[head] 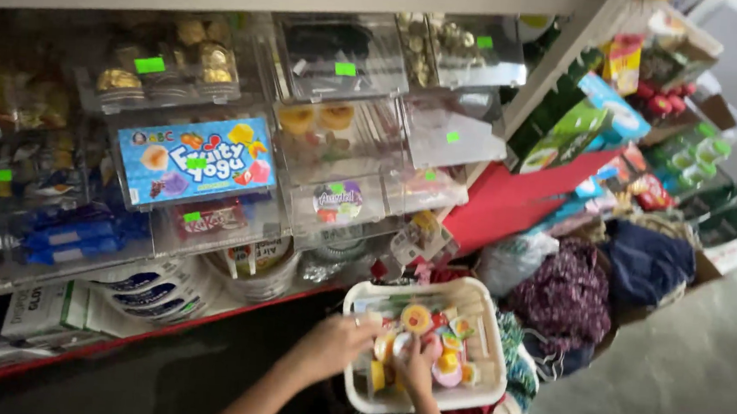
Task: Transferring individual candy and snack items from a plastic basket onto grocery store shelves.
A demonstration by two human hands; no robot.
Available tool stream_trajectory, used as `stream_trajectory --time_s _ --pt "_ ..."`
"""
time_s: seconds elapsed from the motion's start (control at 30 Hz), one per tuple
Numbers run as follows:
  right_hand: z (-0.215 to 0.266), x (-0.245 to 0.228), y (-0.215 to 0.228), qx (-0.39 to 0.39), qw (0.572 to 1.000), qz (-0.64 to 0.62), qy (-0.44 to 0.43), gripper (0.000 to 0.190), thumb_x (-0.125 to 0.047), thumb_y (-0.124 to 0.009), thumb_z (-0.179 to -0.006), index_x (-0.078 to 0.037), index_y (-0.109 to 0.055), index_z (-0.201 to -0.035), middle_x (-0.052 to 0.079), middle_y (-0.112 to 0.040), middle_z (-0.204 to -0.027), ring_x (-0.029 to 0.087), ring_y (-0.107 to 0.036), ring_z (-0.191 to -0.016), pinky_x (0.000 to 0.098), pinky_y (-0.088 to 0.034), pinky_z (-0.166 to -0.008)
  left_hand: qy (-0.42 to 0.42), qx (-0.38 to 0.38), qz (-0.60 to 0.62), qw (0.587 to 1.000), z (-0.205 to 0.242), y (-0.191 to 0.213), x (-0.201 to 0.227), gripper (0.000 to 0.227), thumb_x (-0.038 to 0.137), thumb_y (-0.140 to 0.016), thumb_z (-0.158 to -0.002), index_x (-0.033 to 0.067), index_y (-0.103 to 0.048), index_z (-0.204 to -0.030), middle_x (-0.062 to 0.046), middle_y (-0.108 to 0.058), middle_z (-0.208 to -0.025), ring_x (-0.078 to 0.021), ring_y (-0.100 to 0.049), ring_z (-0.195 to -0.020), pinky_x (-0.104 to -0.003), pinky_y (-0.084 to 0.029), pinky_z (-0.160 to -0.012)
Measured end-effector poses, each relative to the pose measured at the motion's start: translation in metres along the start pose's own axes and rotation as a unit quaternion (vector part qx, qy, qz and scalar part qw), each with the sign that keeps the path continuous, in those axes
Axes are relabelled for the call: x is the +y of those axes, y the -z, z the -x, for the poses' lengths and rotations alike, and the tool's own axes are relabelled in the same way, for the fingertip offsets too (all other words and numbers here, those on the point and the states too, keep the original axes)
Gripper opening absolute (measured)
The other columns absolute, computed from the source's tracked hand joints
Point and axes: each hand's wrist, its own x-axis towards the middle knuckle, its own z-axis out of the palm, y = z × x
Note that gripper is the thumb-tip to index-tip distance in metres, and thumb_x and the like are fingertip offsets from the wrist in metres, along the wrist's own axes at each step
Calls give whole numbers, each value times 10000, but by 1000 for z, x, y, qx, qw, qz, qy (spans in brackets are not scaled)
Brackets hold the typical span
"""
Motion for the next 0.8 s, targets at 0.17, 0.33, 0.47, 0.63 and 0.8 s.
stream_trajectory --time_s 0.17,0.33,0.47,0.63,0.8 --pt "-11 -37 36 -83 993 77 -30 956 -366 -811 -749 -155 -324 -1544 291 -380 -1435 500 -425 -1316 498 -430 -1062 -76 245 35 966 -11 63 38 254 98 -666 -914 105 -717 -1163 -86 -736 -1122 -291 -684 -1088 -408 -547 -938" --pt "-38 -59 71 -102 993 46 -32 887 -393 -840 -699 -192 -471 -1480 189 -515 -1291 413 -545 -1177 495 -472 -988 -57 269 51 960 -17 80 45 227 88 -646 -940 89 -711 -1157 -91 -733 -1130 -286 -686 -1101 -404 -540 -954" --pt "-93 -170 150 49 954 -248 159 642 -186 -818 -797 -46 -501 -1339 165 -610 -1260 272 -621 -1143 397 -516 -985 -92 306 -22 947 -26 112 62 324 180 -625 -966 87 -675 -1273 -114 -662 -1279 -316 -612 -1226 -444 -496 -1052" --pt "-109 -364 316 141 876 -263 379 652 -42 -752 -912 -37 -502 -1514 179 -546 -1522 306 -557 -1399 427 -486 -1148 -107 362 -46 925 -59 163 60 586 367 -559 -1034 -2 -486 -1483 -229 -451 -1546 -412 -448 -1422 -500 -376 -1166" --pt "-170 -472 321 -77 916 -21 394 694 -364 -802 -835 -66 -562 -1415 163 -616 -1406 361 -639 -1199 420 -530 -985 62 401 -316 858 -73 178 27 568 434 -594 -997 17 -566 -1382 -232 -483 -1533 -390 -494 -1402 -478 -406 -1123"
